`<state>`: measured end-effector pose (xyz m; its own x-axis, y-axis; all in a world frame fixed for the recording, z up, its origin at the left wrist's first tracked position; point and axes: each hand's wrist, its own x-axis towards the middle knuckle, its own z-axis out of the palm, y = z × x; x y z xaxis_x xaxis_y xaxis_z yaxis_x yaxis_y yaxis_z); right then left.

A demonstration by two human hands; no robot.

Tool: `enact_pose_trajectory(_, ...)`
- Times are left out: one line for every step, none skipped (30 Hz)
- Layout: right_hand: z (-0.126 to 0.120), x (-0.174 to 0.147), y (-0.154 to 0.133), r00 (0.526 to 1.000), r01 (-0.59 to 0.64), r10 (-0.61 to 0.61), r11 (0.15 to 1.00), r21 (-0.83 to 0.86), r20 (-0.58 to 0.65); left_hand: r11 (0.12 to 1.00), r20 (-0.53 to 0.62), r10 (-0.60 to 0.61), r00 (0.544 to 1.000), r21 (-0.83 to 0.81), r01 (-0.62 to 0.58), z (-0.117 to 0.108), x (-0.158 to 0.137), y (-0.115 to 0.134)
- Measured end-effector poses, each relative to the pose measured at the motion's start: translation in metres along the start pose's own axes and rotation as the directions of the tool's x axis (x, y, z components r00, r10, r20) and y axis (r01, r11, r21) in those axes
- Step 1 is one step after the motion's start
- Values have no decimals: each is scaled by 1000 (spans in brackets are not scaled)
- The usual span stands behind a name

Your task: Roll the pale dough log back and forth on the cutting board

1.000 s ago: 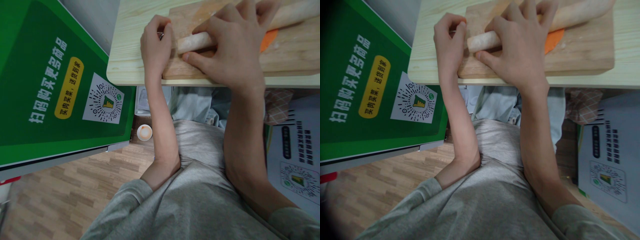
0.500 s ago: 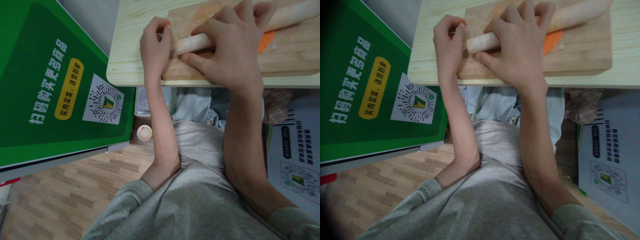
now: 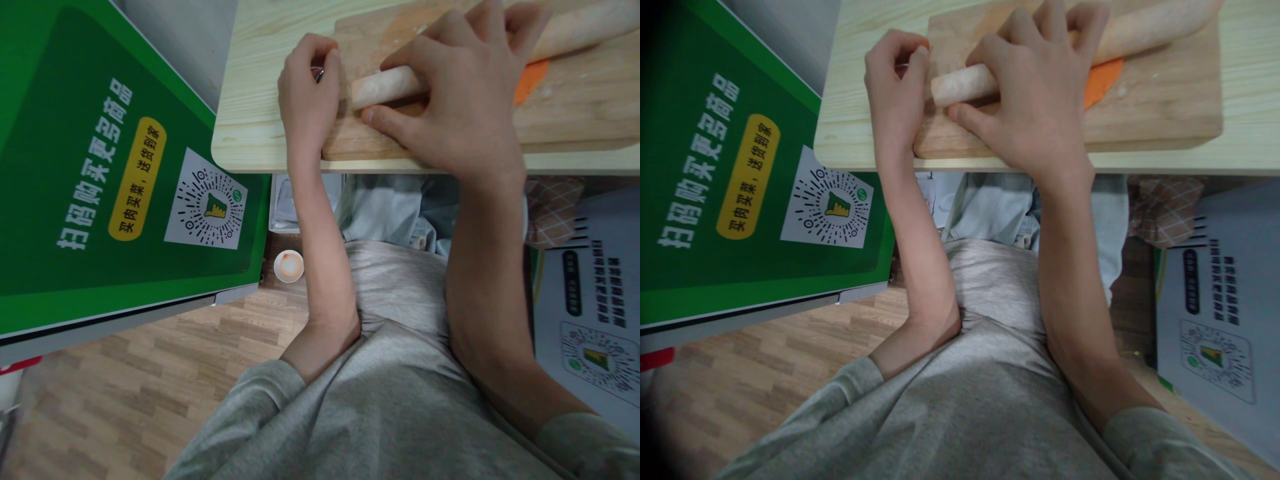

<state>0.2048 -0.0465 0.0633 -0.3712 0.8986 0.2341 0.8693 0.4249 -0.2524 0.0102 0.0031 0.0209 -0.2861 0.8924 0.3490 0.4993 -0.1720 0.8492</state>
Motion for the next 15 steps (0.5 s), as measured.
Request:
enact_pose_trajectory(0, 0, 0, 1000, -2, 2, 1000, 3, 3, 1000, -1, 1, 1000, -4, -1, 0, 0, 0)
enact_pose_trajectory(0, 0, 0, 1000, -5, 5, 1000, 5, 6, 1000, -3, 0, 1000, -9, 0, 0, 0, 0)
enact_pose_trajectory(0, 0, 0, 1000, -7, 7, 1000, 5, 11, 1000, -6, -3, 1000, -15, 3, 0, 0, 0)
enact_pose_trajectory(0, 0, 0, 1000, -6, 6, 1000, 3, 9, 1000, -9, -8, 1000, -19, 8, 1, 1, 1)
enact_pose_trajectory(0, 1, 1, 1000, -5, 5, 1000, 1, 5, 1000, -13, -15, 1000, -21, 14, 1, 1, 2)
enact_pose_trajectory(0, 1, 1, 1000, -3, 3, 1000, 0, 1, 1000, -9, -24, 1000, -18, 24, 0, 1, 3)
enact_pose_trajectory(1, 1, 1, 1000, -3, 3, 1000, 2, -2, 999, 0, -40, 999, -6, 40, 0, 2, 4)
enact_pose_trajectory(1, 1, 1, 1000, -2, 2, 1000, 8, -2, 998, 14, -55, 998, 11, 55, 0, 2, 6)
enact_pose_trajectory(1, 2, 1, 1000, -4, 4, 1000, 15, -2, 997, 28, -68, 997, 30, 67, -1, 2, 7)
enact_pose_trajectory(1, 2, 1, 1000, -8, 9, 1000, 22, 0, 996, 38, -78, 996, 49, 77, -2, 3, 9)
enact_pose_trajectory(1, 2, 1, 1000, -12, 12, 1000, 28, 2, 995, 45, -85, 995, 63, 82, -2, 3, 10)
enact_pose_trajectory(1, 2, 1, 1000, -15, 15, 999, 31, 1, 994, 44, -86, 995, 71, 82, -2, 4, 11)
enact_pose_trajectory(1, 2, 1, 1000, -16, 16, 999, 31, 2, 994, 39, -82, 996, 73, 79, -2, 4, 11)
enact_pose_trajectory(1, 3, 1, 1000, -16, 16, 999, 29, 0, 995, 35, -78, 996, 71, 75, -2, 5, 10)
enact_pose_trajectory(1, 3, 1, 1000, -11, 12, 1000, 28, -2, 995, 31, -73, 997, 68, 71, -2, 5, 10)
